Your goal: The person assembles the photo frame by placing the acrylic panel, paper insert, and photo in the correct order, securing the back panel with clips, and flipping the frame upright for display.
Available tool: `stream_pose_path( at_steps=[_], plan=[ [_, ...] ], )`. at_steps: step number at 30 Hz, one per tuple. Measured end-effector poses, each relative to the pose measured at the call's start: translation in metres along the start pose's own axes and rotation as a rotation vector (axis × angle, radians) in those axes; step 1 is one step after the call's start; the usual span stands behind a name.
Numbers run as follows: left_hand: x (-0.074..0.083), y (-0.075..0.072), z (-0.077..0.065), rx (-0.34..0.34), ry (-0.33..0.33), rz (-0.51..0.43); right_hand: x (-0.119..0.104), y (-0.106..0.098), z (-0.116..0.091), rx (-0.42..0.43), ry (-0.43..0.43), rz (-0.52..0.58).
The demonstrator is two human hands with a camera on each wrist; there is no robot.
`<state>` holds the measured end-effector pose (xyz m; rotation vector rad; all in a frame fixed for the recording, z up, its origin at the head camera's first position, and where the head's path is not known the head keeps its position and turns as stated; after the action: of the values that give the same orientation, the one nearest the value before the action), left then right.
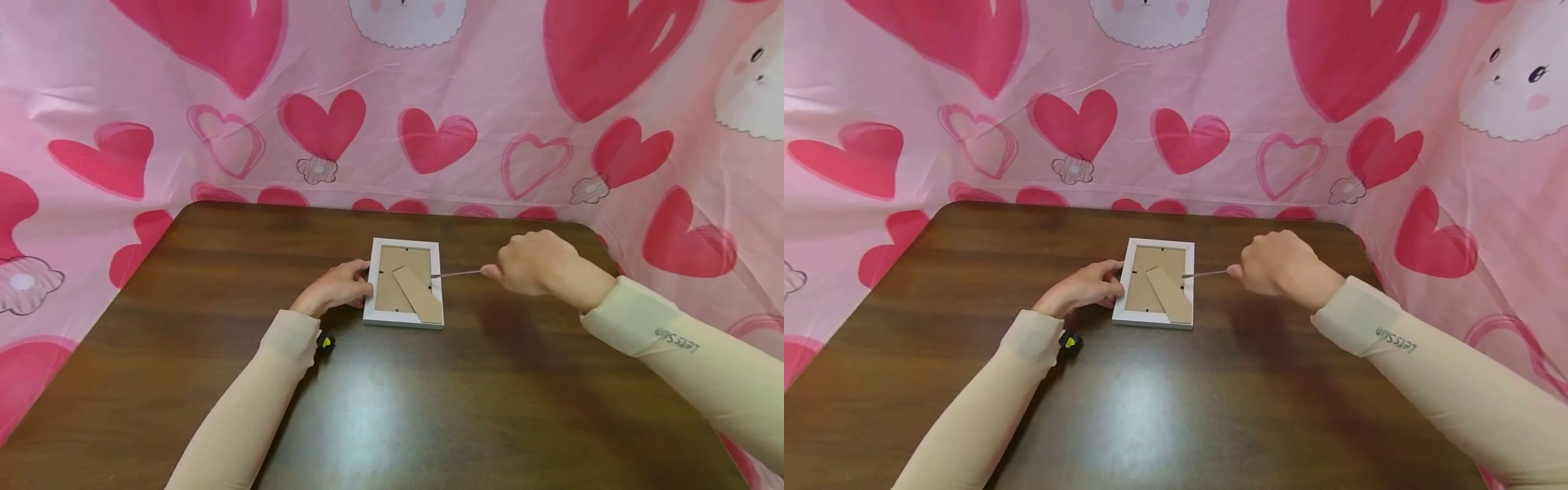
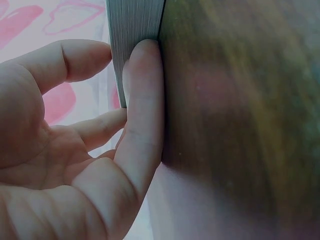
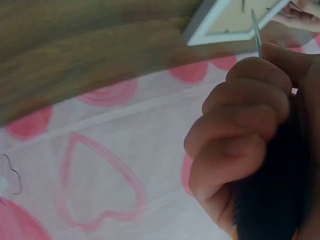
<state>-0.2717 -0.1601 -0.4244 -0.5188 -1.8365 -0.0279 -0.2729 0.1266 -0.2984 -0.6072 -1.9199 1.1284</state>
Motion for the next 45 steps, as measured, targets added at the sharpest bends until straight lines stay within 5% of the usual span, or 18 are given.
stream_pose_path(
  at_steps=[11,45],
  plan=[
    [-0.002,0.002,0.003,-0.006,0.005,-0.018,0.003,0.029,0.007,-0.100,0.025,0.124],
    [-0.001,-0.001,0.003,-0.006,-0.009,-0.054,0.005,0.029,0.017,-0.144,0.019,0.134]
  ],
)
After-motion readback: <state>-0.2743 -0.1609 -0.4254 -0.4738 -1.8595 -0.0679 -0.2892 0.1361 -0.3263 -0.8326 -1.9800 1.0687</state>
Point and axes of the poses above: each hand's wrist, its own z-axis towards the middle knuckle, its own y-axis out of the palm, x = y × z, the point moved 5 cm from there along z, towards the middle knuckle, and after that the axes turned 9 degrees about -z, right-handed, at the moved point
